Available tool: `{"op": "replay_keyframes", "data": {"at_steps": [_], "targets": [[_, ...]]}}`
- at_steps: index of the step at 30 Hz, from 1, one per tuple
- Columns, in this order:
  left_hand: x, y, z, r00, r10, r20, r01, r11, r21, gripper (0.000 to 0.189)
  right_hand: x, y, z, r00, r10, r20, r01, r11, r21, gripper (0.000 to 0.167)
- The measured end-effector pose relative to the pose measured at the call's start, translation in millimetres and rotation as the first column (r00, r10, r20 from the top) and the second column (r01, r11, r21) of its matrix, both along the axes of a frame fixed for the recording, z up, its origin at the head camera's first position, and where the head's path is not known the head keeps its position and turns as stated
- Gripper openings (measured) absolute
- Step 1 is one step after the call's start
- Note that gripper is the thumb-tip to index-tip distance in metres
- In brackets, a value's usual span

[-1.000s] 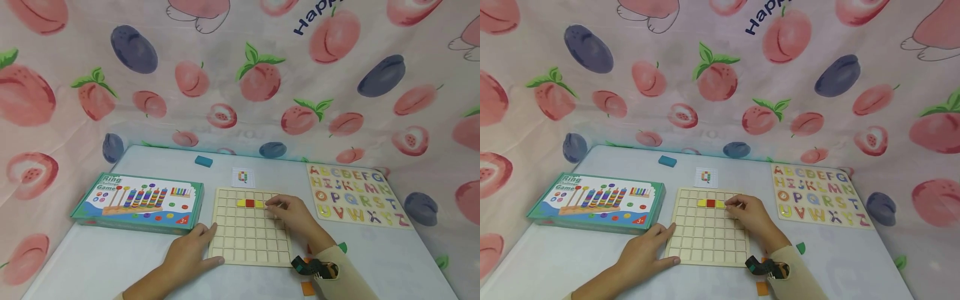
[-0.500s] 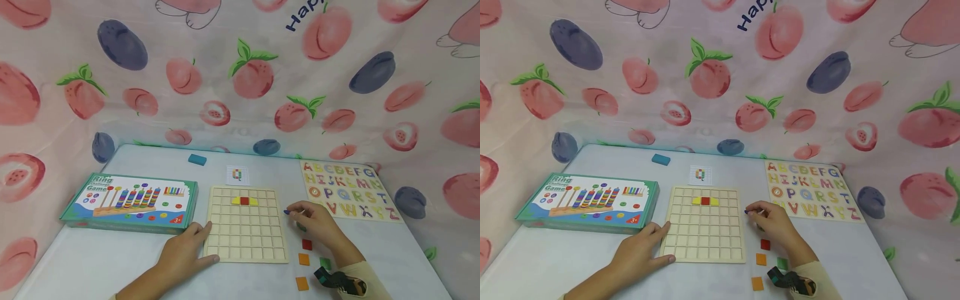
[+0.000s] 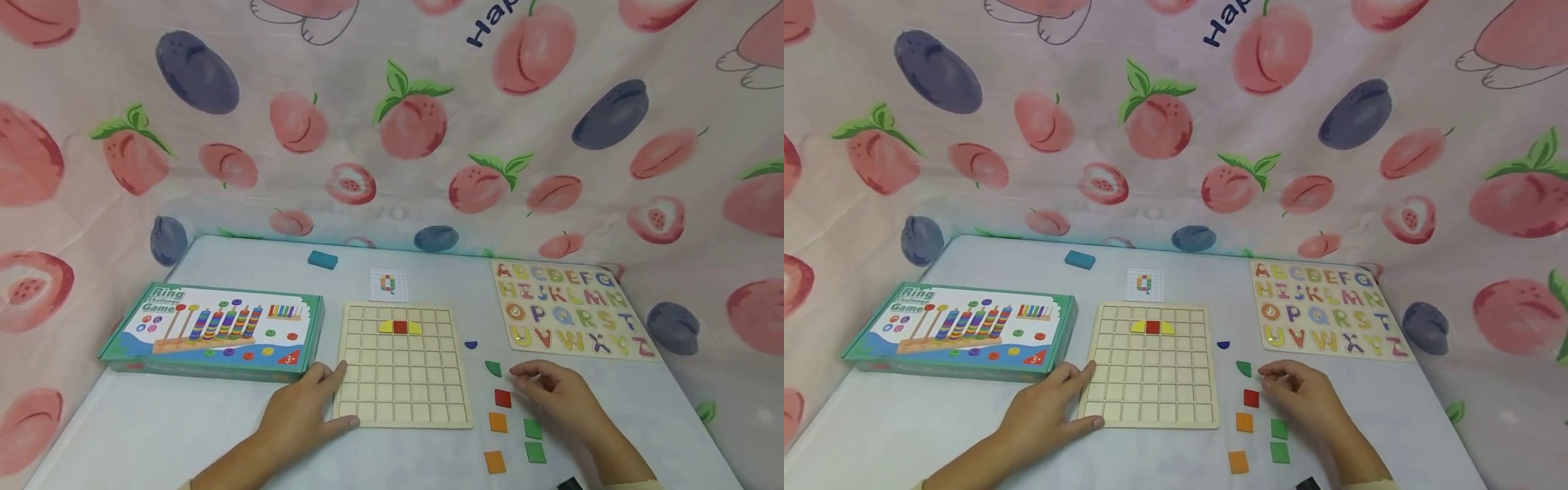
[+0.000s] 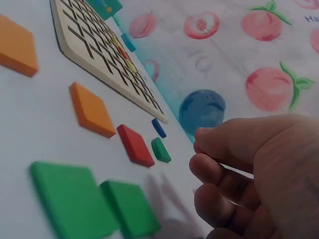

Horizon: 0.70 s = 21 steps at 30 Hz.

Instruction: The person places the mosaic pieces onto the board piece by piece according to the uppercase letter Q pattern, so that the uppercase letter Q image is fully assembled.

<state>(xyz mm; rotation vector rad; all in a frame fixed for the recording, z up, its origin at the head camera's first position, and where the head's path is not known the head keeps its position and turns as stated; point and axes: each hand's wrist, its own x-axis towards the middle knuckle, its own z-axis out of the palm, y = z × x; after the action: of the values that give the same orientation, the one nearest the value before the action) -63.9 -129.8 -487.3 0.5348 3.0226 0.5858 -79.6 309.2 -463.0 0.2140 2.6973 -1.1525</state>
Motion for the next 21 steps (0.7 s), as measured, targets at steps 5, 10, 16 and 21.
{"op": "replay_keyframes", "data": {"at_steps": [5,10,16,21], "targets": [[-0.1,1.2,0.8,1.0,0.007,0.019,-0.007,1.0,0.002,0.092,23.9,13.0,-5.5,0.995,-0.056,0.086,0.054,0.998,0.021,0.029],[-1.0,1.1,1.5,1.0,0.007,0.028,-0.007,1.0,-0.005,0.092,41.0,18.8,-8.3,0.987,-0.052,0.153,0.046,0.998,0.043,0.031],[-0.7,0.0,1.0,1.0,0.004,0.018,-0.004,1.0,0.0,0.091,48.9,17.8,-13.2,0.988,-0.046,0.148,0.027,0.992,0.124,0.03],[-0.6,-0.3,0.3,1.0,0.0,0.022,0.0,1.0,0.008,0.092,48.8,16.7,-14.6,0.991,-0.021,0.129,0.0,0.988,0.156,0.027]]}}
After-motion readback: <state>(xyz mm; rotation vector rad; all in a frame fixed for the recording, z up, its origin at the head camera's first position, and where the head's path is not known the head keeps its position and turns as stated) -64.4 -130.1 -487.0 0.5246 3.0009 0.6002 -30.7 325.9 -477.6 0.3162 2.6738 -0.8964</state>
